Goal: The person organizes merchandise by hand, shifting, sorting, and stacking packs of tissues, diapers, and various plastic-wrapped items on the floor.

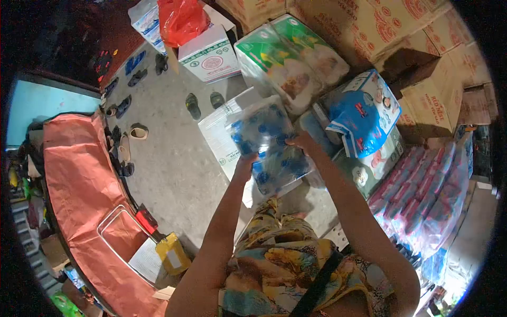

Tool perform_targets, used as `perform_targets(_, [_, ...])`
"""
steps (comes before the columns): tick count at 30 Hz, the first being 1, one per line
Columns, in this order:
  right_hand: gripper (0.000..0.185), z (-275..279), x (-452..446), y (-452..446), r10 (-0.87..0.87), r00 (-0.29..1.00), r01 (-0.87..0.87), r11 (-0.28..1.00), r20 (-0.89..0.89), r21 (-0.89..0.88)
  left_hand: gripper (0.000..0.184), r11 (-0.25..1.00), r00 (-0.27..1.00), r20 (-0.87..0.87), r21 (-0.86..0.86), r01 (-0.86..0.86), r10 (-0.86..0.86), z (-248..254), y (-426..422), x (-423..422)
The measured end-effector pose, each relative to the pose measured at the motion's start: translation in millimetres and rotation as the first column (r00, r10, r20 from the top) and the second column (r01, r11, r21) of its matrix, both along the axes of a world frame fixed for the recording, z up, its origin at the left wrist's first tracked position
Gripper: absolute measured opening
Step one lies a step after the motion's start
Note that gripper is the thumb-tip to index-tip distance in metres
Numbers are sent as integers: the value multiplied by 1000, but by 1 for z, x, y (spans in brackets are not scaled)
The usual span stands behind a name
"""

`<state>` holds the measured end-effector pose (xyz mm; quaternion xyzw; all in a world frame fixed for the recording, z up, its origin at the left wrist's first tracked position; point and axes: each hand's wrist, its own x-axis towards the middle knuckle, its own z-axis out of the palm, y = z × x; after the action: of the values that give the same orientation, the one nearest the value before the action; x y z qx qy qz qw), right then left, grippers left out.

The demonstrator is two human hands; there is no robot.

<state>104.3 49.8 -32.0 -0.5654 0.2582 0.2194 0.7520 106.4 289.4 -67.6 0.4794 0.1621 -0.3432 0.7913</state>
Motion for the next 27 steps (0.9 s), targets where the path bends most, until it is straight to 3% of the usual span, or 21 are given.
perform_targets(2, [69, 26, 16, 3, 84, 995, -63, 950, 55, -307, 25, 1000, 998, 63, -8, -5, 6, -26, -1, 6])
perform_targets(4, [70, 72, 26, 8, 91, 994, -73, 957, 53, -280, 23, 1000, 992, 123, -14, -5, 7, -32, -2, 12])
perform_targets(8, [71, 39, 46, -5, 145, 988, -135, 978, 57, -159, 17, 993, 998, -29, -98, -60, 57, -11, -16, 24])
perform_targets(10, [71, 61, 50, -4, 137, 986, -114, 969, 91, -221, 17, 988, 994, -69, -120, -93, 85, -13, -19, 29])
perform_targets(13, [72, 42, 67, -11, 182, 977, -149, 956, 113, -252, 14, 982, 993, -82, -165, -97, 84, -33, -20, 35])
perform_targets(14, [73, 26, 71, -16, 234, 966, -206, 953, 107, -221, 23, 999, 980, 197, 37, -6, -2, -42, -17, 35])
perform_targets(15, [73, 23, 66, -16, 232, 967, -205, 954, 104, -217, 37, 968, 958, 257, 242, 62, -126, -68, -9, 33])
perform_targets(16, [69, 21, 61, -15, 243, 943, -128, 895, 226, -427, 50, 890, 924, 282, 441, 114, -259, -95, 0, 30])
perform_targets(17, [65, 20, 55, -13, 265, 912, -11, 779, 313, -627, 64, 820, 953, 210, 569, 61, -216, -87, 0, 26])
perform_targets(19, [63, -37, 37, -21, 293, 870, 114, 661, 395, -741, 92, 640, 995, 60, 769, 2, -76, -67, -1, 18])
perform_targets(20, [62, -79, 25, -27, 308, 859, 128, 645, 410, -754, 92, 505, 987, 96, 863, -16, -133, -66, 4, 9])
perform_targets(21, [60, -122, 12, -34, 343, 853, 120, 605, 393, -787, 92, 646, 998, 38, 764, 9, -59, -65, 12, 2])
perform_targets(22, [59, -154, -7, -37, 382, 857, 100, 534, 345, -840, 90, 616, 995, 47, 788, 19, -92, -71, 21, -9])
perform_targets(24, [49, -156, -40, -33, 478, 878, 49, -49, 20, -998, 88, 551, 986, 60, 833, 36, -156, -83, 38, -32])
perform_targets(25, [48, -149, -53, -32, 350, 936, -105, 198, -30, -974, 87, 499, 972, 48, 864, 74, -228, -85, 44, -42])
perform_targets(27, [47, -117, -88, -22, 207, 972, -198, 456, -112, -868, 84, 411, 928, 13, 899, 152, -372, -114, 73, -73])
